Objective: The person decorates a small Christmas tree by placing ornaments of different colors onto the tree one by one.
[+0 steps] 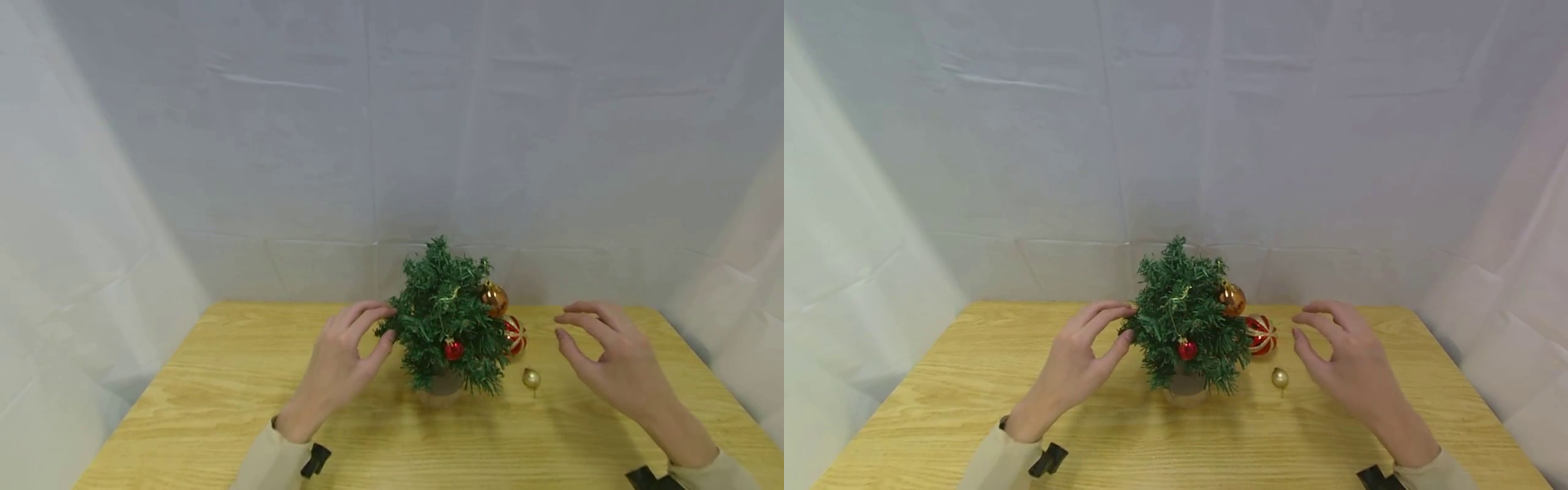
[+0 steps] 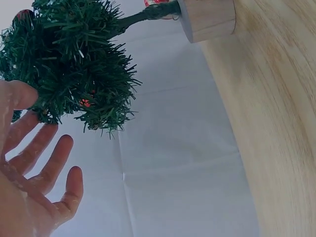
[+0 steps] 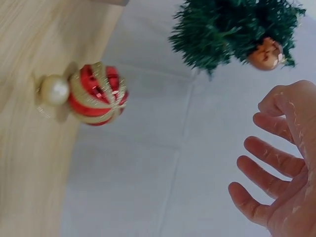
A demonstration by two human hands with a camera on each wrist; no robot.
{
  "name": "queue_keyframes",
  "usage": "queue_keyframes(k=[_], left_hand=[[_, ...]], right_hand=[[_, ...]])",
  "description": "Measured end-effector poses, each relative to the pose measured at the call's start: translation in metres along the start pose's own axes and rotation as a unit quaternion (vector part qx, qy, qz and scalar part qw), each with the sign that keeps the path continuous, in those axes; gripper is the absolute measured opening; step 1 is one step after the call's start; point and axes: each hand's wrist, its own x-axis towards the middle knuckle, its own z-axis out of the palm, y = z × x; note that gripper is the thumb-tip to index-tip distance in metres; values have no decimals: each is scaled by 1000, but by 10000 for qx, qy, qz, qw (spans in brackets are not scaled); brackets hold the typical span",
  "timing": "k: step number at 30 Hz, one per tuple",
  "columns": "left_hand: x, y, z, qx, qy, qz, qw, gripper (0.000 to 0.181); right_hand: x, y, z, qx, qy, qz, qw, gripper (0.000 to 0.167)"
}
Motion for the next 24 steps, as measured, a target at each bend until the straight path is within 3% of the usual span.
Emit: queue_keyframes(k=[5, 15, 24], left_hand=[[-2, -2, -2, 93, 14, 114, 9999, 25], [-5, 1, -5, 232, 15, 198, 9995, 16], [-7, 3, -7, 198, 173, 579, 9980, 15]], right_hand=[[-6, 10, 3, -287, -251, 200, 9991, 29], [-19, 30, 11, -425, -631, 660, 9949, 25], [-27, 43, 17, -433, -1128, 904, 9885, 24]])
